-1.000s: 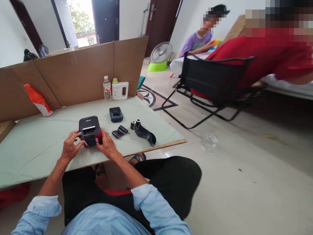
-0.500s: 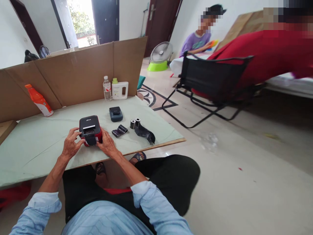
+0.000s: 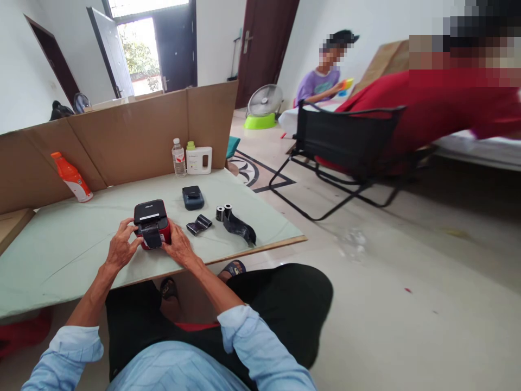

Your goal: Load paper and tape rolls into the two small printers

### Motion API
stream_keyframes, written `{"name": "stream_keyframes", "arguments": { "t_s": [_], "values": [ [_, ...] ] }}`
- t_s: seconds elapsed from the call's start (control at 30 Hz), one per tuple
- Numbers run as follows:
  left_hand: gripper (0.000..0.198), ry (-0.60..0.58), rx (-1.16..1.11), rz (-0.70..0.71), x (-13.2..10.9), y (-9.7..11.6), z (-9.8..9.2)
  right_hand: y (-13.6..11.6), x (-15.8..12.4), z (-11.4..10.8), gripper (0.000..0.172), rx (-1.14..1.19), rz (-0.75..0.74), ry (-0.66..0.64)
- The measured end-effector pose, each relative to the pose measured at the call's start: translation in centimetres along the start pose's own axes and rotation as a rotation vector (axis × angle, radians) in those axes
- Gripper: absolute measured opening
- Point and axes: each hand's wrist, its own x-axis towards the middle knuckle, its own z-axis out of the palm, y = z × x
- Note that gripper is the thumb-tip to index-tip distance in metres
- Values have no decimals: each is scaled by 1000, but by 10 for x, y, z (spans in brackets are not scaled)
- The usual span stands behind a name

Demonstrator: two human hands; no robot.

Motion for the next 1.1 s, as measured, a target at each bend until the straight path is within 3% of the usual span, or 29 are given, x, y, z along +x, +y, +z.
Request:
{"name": "stream_keyframes", "arguments": {
  "t_s": [0.37,0.6,0.87,0.97,1.1],
  "values": [
    [25,18,-16,42,1,-3,-4,1,1,0,86,-8,22,-41],
    [30,-38,-131,51,9,-10,-6,3,-1,0,85,-9,3,-12],
    [30,4,-156,111,17,-11,4,1,1,-3,86,-129,-113,95],
    [31,-18,-185,121,19,-15,2,-9,12,-13,75,-191,-229,125],
    [37,-47,-203,115,21,-17,1,-21,39,-26,43,-181,-310,40]
  ]
}}
